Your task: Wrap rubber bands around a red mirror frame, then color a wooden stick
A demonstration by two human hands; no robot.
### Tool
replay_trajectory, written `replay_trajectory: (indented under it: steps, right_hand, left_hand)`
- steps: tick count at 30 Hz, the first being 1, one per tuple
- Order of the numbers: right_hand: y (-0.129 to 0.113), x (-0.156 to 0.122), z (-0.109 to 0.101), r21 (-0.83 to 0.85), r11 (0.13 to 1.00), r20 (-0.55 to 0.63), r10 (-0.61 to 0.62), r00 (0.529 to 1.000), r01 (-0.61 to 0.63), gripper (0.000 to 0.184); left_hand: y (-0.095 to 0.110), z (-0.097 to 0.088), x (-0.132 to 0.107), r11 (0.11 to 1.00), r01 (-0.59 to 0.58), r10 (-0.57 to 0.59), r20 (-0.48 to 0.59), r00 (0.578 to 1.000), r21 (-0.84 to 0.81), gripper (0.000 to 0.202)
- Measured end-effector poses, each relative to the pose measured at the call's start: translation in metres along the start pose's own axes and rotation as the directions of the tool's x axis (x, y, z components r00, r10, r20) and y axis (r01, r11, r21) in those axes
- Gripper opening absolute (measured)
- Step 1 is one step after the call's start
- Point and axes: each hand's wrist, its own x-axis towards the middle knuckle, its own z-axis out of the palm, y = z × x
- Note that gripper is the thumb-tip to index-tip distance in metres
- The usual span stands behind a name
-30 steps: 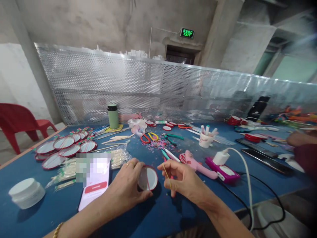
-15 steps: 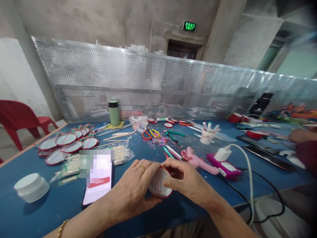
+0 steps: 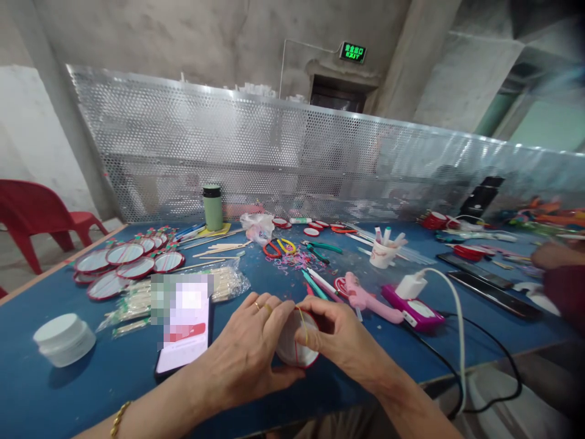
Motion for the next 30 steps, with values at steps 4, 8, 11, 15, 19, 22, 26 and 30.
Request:
replay_trajectory:
  steps: [4, 8, 11, 15, 19, 22, 26, 30]
  right_hand:
    - [0.003, -0.002, 0.003, -0.012, 1.0, -0.032, 0.005, 0.999, -0.005, 0.032]
    - [0.007, -0.004, 0.006, -0.036, 0.999, -0.062, -0.011, 0.998, 0.009, 0.03]
    - [0.008, -0.004, 0.008, -0.06, 0.998, -0.08, -0.018, 0.997, 0.013, 0.028]
    - [0.009, -0.003, 0.009, -0.067, 0.998, -0.084, -0.019, 0.996, 0.014, 0.025]
    - [0.008, -0.003, 0.011, -0.097, 0.995, -0.121, -0.03, 0.992, 0.018, 0.024]
    - [0.007, -0.003, 0.014, -0.127, 0.991, -0.148, -0.055, 0.987, 0.036, 0.019]
    - [0.006, -0.004, 0.017, -0.208, 0.978, -0.197, -0.054, 0.979, 0.012, 0.018]
    - [0.004, -0.009, 0.017, -0.134, 0.991, -0.235, -0.028, 0.972, -0.004, 0.027]
  left_hand:
    - [0.0, 0.003, -0.003, 1.0, 0.003, -0.003, -0.027, 1.0, 0.029, 0.075]
    - [0.0, 0.005, -0.003, 0.998, 0.006, -0.004, -0.029, 1.0, 0.068, 0.089]
    - [-0.001, 0.004, -0.001, 0.997, -0.002, 0.003, -0.017, 1.0, 0.076, 0.087]
    - [0.0, -0.001, 0.002, 0.998, -0.01, 0.012, -0.021, 1.0, 0.059, 0.083]
    - [0.0, -0.004, 0.004, 0.998, -0.034, 0.035, -0.03, 0.999, 0.055, 0.079]
    - [0.0, -0.003, 0.004, 0.998, -0.034, 0.036, -0.035, 0.999, 0.06, 0.075]
    - [-0.001, 0.0, 0.005, 0.996, -0.021, 0.024, -0.045, 0.999, 0.081, 0.073]
    - [-0.003, 0.0, 0.003, 0.991, 0.019, -0.007, -0.095, 0.995, 0.131, 0.07]
